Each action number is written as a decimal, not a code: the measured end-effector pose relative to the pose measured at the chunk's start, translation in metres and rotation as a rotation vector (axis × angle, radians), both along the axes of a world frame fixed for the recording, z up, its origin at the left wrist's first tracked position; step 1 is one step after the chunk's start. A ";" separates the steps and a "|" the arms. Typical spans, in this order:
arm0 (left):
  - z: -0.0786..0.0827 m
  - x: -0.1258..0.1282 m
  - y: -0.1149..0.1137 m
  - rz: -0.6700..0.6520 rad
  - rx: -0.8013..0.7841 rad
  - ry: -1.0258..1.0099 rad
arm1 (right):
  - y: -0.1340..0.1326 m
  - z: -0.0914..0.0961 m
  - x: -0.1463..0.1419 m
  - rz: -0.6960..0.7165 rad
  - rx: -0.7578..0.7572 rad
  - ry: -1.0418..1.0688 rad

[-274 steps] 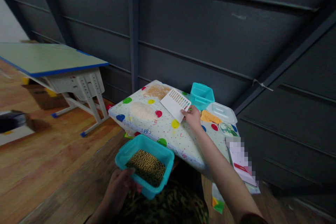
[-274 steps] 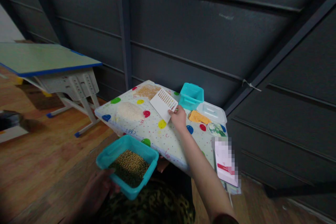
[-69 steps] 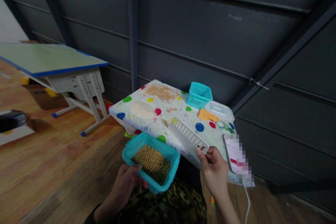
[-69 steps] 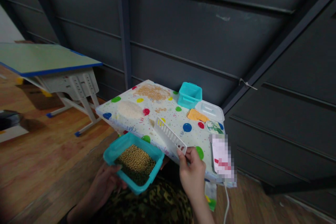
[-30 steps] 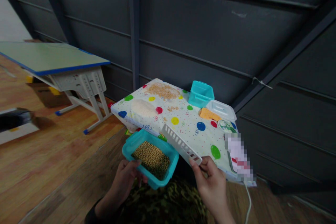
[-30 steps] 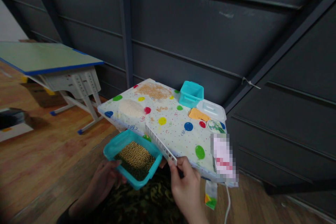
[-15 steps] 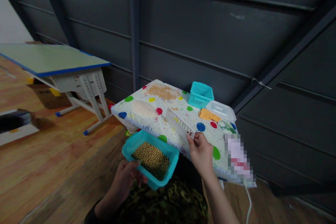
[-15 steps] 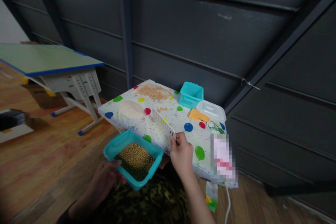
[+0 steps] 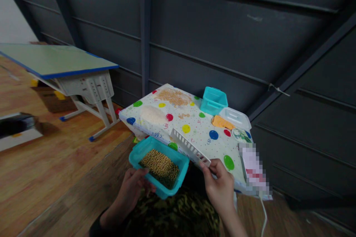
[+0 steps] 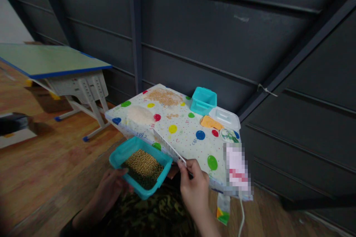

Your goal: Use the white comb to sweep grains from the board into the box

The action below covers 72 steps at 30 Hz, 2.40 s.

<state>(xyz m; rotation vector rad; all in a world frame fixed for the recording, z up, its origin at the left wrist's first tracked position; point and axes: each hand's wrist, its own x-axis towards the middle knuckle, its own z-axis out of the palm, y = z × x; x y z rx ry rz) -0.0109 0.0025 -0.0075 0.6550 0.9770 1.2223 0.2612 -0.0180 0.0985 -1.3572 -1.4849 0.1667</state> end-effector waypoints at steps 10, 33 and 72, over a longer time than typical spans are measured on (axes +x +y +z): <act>-0.002 0.004 -0.001 0.032 -0.025 0.006 | 0.009 -0.006 -0.004 -0.045 -0.053 0.189; -0.006 0.003 -0.001 0.041 -0.016 -0.026 | 0.002 -0.002 0.007 0.056 -0.081 0.099; 0.017 -0.011 -0.009 -0.051 -0.061 0.096 | 0.202 -0.004 0.063 0.034 -0.181 0.224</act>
